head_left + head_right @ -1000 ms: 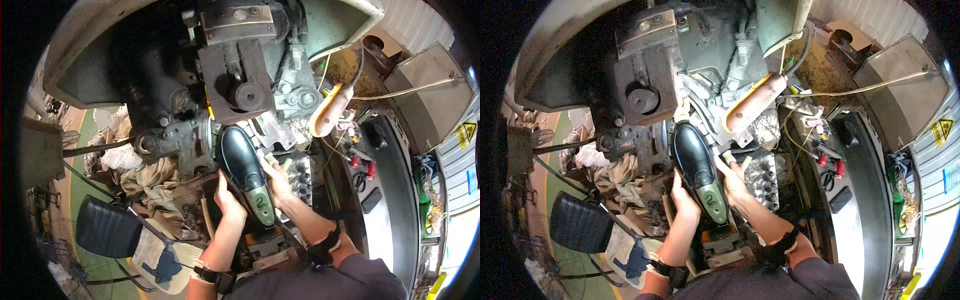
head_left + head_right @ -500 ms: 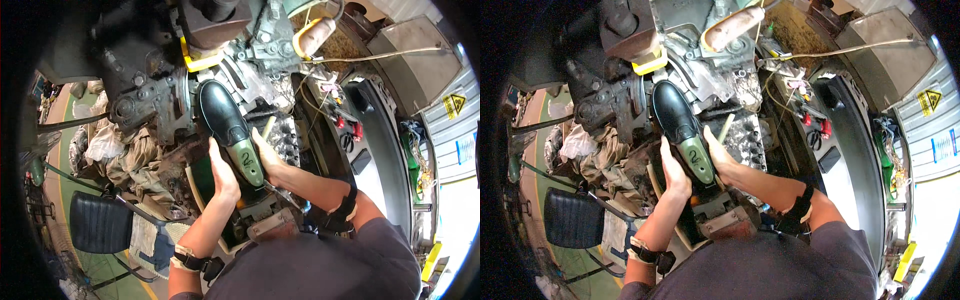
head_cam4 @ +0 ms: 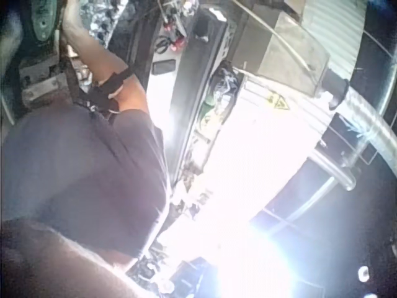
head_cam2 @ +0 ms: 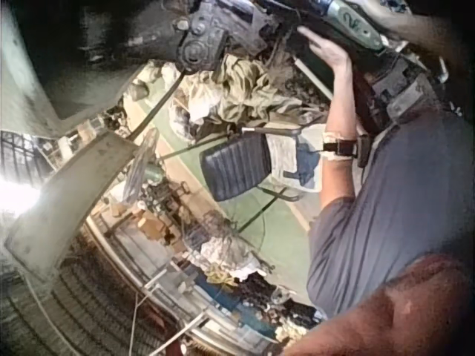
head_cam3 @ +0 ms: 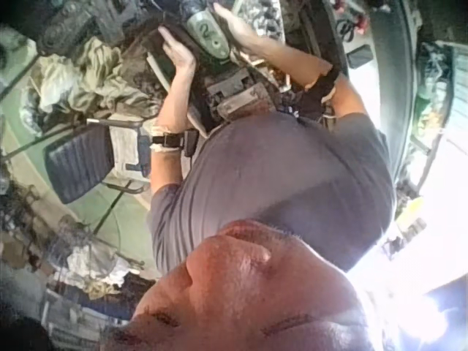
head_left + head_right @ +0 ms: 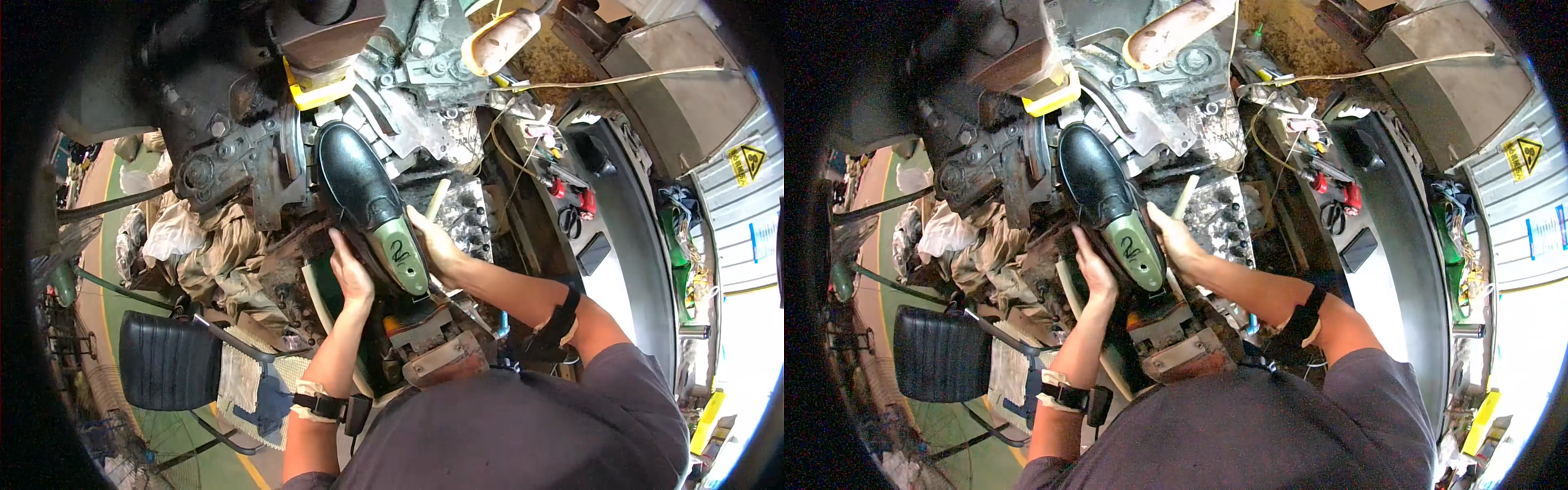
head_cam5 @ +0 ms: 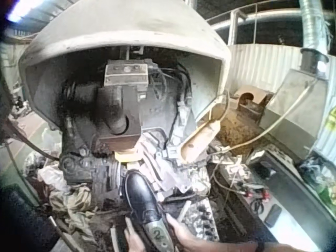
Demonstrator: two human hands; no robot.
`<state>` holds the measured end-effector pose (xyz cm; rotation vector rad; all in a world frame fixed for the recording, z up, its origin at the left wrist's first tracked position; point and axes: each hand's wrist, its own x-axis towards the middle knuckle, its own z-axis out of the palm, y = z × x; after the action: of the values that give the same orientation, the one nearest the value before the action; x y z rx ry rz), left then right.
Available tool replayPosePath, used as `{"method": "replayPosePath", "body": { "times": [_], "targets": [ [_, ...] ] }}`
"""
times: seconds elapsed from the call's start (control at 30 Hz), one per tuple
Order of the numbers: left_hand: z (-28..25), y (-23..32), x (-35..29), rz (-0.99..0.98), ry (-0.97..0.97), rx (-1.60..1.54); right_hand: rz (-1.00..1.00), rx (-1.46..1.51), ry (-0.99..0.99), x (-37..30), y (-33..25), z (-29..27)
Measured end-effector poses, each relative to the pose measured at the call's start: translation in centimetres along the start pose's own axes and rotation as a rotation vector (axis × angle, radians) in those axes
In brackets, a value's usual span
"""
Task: Operating a lasting machine to assemble shoe uppers onto lasts in a factory.
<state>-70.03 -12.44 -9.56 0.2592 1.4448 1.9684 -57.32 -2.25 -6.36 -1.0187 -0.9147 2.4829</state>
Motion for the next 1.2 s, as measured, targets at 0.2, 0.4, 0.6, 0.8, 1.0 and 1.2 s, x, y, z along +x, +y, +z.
{"method": "replayPosePath", "body": {
  "times": [0.2,0.4,0.6,0.8,1.0,1.2],
  "targets": [
    [-14.9,-14.7,-1.8,-0.322,-0.412,0.634,0.095,-0.361,0.020,-2.7,-1.5,-2.0],
    [-16.6,-13.1,-6.3,-0.194,-0.552,0.528,-0.016,-0.475,-0.031,-5.0,-3.1,-1.6],
    [-12.4,4.9,-14.1,0.253,-0.695,1.147,-0.803,-0.844,0.096,-8.7,-2.2,0.5],
    [-15.7,14.9,-16.6,0.183,0.069,-0.181,-0.982,-1.283,-0.622,-18.4,1.9,3.6],
    [-2.1,19.2,-18.0,0.236,-0.156,-0.107,-1.205,-1.037,-0.534,-21.2,8.0,0.3],
    [6.5,14.3,-20.1,0.232,-0.455,-0.043,-1.227,-0.956,-0.112,-26.0,7.4,-7.0]
  ]
}}
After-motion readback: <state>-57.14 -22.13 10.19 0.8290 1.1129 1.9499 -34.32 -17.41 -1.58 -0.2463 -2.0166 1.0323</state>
